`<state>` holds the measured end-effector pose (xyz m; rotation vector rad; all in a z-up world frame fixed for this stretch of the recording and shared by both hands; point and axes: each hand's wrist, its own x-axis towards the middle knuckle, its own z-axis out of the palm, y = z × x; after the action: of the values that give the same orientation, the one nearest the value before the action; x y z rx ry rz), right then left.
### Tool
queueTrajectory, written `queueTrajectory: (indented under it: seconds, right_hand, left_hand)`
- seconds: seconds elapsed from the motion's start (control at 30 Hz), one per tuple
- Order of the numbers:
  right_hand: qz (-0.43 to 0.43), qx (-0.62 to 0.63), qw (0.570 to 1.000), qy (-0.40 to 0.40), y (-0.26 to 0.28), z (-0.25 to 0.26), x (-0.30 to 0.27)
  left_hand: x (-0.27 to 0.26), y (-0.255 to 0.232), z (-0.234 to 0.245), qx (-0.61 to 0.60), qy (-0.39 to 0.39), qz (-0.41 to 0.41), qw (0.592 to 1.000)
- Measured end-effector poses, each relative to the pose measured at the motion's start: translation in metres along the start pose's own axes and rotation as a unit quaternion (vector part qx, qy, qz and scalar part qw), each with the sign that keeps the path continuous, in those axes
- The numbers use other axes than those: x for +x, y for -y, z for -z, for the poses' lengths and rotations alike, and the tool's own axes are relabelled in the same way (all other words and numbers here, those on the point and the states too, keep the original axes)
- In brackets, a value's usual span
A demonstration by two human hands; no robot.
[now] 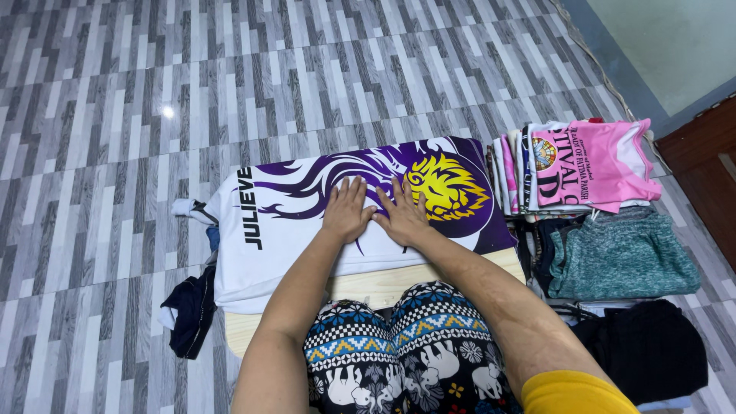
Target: The person folds a white t-shirt with a purple and yellow graphic on a low wooden folding board, then places it on a nearby stack. The person then folds a pair of dark shorts on the same board and adds them to the stack.
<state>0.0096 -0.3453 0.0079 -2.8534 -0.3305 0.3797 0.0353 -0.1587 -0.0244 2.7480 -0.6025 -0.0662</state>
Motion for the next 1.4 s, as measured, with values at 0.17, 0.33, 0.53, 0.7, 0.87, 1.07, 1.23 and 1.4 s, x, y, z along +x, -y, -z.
queueTrajectory:
  seconds: [0.17, 0.33, 0.53, 0.7, 0.87, 1.07, 1.23, 1.4]
  right_hand:
    - [-0.032, 0.005, 0.999, -0.018, -0.008, 0.004, 0.01]
    - [-0.082, 0.011, 0.996, -0.024, -0.029, 0.004, 0.015]
    - [-0.127, 0.024, 0.99, -0.053, -0.056, 0.007, -0.005]
    - [-0.15, 0.017, 0.984, -0.09, -0.078, -0.002, -0.03]
    - [-0.172, 0.029, 0.979, -0.106, -0.091, -0.004, -0.049]
    - [-0.195, 0.032, 0.975, -0.101, -0.099, -0.005, -0.071]
    - [-0.199, 0.024, 0.976, -0.085, -0.109, -0.011, -0.082]
    - [-0.19, 0.038, 0.98, -0.044, -0.127, -0.017, -0.087]
  left_hand:
    - [0.006, 0.014, 0.023, 0.038, 0.049, 0.079, 0.995]
    - [0.0, 0.045, 0.036, 0.046, 0.047, 0.159, 0.985]
    - [-0.037, 0.087, 0.05, 0.04, 0.005, 0.24, 0.97]
    - [-0.078, 0.116, 0.05, 0.028, -0.058, 0.278, 0.958]
    - [-0.111, 0.126, 0.044, 0.033, -0.089, 0.291, 0.952]
    - [-0.139, 0.122, 0.04, 0.035, -0.095, 0.304, 0.947]
    - [-0.157, 0.115, 0.045, 0.055, -0.091, 0.314, 0.943]
    - [-0.168, 0.099, 0.059, 0.091, -0.092, 0.316, 0.94]
